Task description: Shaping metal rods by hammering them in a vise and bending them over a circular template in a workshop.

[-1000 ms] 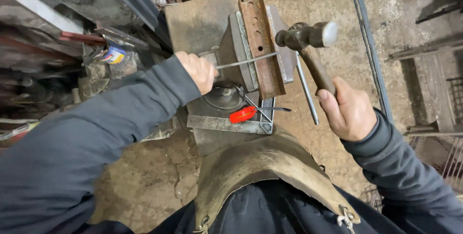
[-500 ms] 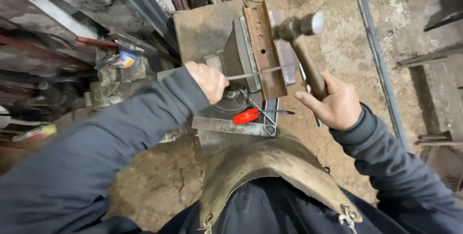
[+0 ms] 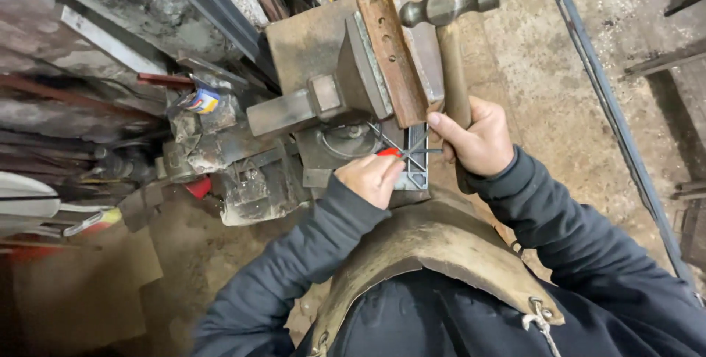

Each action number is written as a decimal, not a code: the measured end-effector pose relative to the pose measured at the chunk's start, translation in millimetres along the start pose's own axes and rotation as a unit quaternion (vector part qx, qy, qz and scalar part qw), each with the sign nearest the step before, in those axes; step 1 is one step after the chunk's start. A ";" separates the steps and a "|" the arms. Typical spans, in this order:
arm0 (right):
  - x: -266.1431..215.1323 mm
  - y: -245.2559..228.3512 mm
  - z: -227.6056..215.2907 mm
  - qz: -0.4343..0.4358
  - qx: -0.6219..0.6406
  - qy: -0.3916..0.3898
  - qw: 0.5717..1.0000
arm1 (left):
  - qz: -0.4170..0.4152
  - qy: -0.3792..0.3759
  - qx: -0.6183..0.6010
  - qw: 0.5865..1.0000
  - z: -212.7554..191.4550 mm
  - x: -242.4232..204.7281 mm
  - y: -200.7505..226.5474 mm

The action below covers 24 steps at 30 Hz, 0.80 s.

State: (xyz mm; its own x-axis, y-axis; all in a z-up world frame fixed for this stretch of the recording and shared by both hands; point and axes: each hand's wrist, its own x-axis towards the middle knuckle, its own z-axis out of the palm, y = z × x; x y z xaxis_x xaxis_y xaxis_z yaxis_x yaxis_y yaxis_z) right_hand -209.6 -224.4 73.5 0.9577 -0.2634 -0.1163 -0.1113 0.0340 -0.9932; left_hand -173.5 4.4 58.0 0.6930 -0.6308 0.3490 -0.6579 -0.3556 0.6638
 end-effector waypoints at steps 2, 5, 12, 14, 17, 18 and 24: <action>-2.8 0.2 -8.2 0.014 0.004 -0.009 1.000 | -0.018 -0.053 -0.059 0.997 -0.8 -12.6 -17.5; -2.8 -9.5 -23.0 0.068 0.030 -0.029 0.997 | -0.086 -0.182 -0.204 0.958 -15.6 -21.0 -47.7; -2.0 -11.3 -23.9 0.114 0.077 -0.194 0.971 | -0.224 -0.371 -0.429 0.792 -5.2 18.9 0.3; -6.7 -15.4 -15.7 0.107 0.081 -0.222 0.966 | -0.227 -0.364 -0.441 0.788 6.7 9.8 -0.8; -19.4 -27.0 -10.7 0.061 0.006 -0.226 0.972 | -0.244 -0.296 -0.453 0.805 17.6 -1.8 -10.8; -20.9 -32.9 -8.6 0.015 -0.075 -0.203 0.976 | -0.252 -0.228 -0.450 0.826 18.4 -3.3 -17.8; -48.3 1.0 -19.8 0.020 -0.075 -0.145 0.986 | -0.323 0.087 -0.551 0.765 29.2 -6.5 -25.1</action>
State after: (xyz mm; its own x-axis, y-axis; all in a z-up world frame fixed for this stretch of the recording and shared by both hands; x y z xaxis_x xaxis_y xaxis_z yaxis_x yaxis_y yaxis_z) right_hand -261.2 -230.8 78.0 0.9849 0.0234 -0.1715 -0.1680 -0.1090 -0.9797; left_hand -170.1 -2.7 19.7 0.8601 -0.4342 -0.2679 0.4192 0.3022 0.8561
